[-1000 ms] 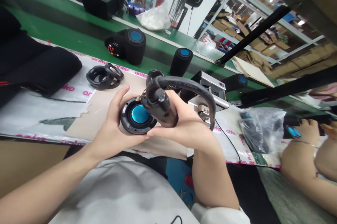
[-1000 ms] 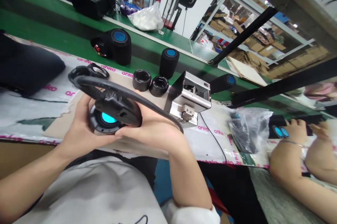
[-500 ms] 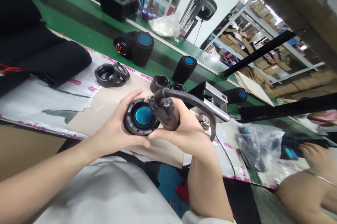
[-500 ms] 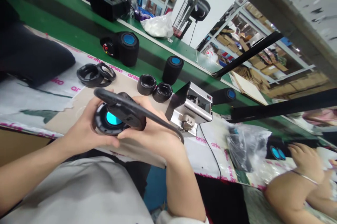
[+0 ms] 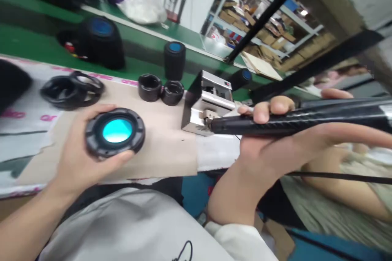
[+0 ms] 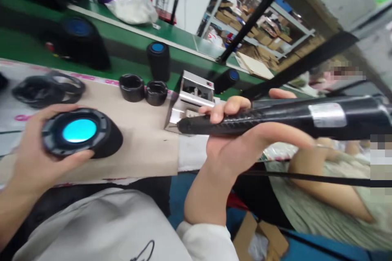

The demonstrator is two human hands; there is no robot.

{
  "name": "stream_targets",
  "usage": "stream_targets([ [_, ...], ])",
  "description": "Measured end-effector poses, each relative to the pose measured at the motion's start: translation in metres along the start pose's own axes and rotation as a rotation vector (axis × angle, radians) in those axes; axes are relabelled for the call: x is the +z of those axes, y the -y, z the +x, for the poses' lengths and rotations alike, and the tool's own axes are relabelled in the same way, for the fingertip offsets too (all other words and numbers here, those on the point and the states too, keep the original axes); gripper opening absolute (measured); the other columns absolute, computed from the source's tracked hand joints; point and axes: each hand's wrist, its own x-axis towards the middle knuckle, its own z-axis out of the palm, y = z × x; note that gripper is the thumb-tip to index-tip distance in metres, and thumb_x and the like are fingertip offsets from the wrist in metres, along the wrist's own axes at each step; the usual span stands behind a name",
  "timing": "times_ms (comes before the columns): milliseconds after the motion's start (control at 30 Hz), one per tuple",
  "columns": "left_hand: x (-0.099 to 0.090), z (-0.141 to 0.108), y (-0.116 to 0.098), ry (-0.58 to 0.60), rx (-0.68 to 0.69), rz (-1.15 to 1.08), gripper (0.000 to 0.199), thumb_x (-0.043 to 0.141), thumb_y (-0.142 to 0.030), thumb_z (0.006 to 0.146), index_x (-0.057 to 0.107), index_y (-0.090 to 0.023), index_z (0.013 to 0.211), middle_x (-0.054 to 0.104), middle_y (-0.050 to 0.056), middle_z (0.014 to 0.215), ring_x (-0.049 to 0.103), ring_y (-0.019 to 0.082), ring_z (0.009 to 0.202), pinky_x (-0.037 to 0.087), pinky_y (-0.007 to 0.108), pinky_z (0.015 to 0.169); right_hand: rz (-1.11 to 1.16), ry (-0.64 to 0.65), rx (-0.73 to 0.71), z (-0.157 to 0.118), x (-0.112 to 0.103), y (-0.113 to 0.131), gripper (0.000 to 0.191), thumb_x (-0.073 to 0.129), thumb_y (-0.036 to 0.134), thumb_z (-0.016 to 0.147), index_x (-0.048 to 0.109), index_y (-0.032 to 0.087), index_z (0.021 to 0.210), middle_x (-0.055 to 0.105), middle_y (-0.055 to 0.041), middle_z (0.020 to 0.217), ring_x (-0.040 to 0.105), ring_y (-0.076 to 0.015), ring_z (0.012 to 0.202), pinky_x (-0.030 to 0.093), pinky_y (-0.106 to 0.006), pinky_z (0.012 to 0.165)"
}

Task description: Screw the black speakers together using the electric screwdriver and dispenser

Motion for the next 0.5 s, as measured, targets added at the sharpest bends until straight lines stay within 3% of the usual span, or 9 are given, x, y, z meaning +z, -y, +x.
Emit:
stream_targets([
  [67,0.004,0.003,0.001,0.039,0.009,0.054,0.084,0.081,-0.070,0.087,0.053,-0.024,0.152,0.062,0.004,0.146,0.062,0.045,0.140,0.049,0.076,0.110,0.059,-0.071,-0.060,0.007,-0.011,0.004,0.031,0.056,0.065,0.108,0.055,0.034,0.112,0.046,0.0046,0.070,0.051,-0.0117,0.054,0.051,-0.025,0.055],
  [167,0.023,0.011,0.000,0.121,0.065,0.058,0.080,0.062,-0.078,0.097,0.045,-0.027,0.157,0.058,-0.001,0.151,0.058,0.046,0.144,0.043,0.079,0.099,0.046,-0.039,-0.011,0.021,-0.012,-0.003,0.038,0.060,0.065,0.106,0.052,0.028,0.101,0.045,0.0056,0.065,0.046,-0.0102,0.046,0.041,-0.025,0.046],
  [233,0.042,0.017,-0.002,0.128,0.119,0.002,0.088,0.078,-0.077,0.085,0.053,-0.027,0.153,0.064,0.003,0.145,0.067,0.043,0.134,0.052,0.076,0.104,0.038,-0.048,-0.010,0.032,-0.007,-0.016,0.051,0.064,0.078,0.098,0.052,0.028,0.098,0.047,0.0065,0.062,0.048,-0.0104,0.044,0.037,-0.026,0.044],
  [300,0.061,0.023,-0.005,0.139,0.163,-0.077,0.094,0.093,-0.067,0.071,0.060,-0.025,0.149,0.070,0.009,0.139,0.074,0.039,0.121,0.063,0.063,0.102,0.065,-0.037,-0.038,0.042,-0.001,-0.033,0.062,0.069,0.089,0.087,0.055,0.029,0.097,0.049,0.0074,0.059,0.048,-0.0116,0.042,0.032,-0.029,0.040],
  [400,0.079,0.029,-0.007,0.211,0.191,-0.157,0.095,0.097,-0.054,0.070,0.059,-0.024,0.153,0.071,0.012,0.139,0.076,0.035,0.119,0.064,0.050,0.101,0.063,0.036,-0.035,0.053,0.003,-0.059,0.070,0.077,0.093,0.075,0.053,0.030,0.093,0.050,0.0092,0.055,0.046,-0.0122,0.041,0.031,-0.033,0.042],
  [500,0.083,0.031,-0.007,0.227,0.213,-0.166,0.097,0.099,-0.052,0.068,0.061,-0.025,0.153,0.072,0.011,0.139,0.075,0.034,0.121,0.063,0.046,0.103,0.007,0.073,0.010,0.057,0.002,-0.072,0.075,0.071,0.099,0.073,0.050,0.029,0.092,0.045,0.0097,0.052,0.040,-0.0107,0.040,0.027,-0.034,0.046],
])
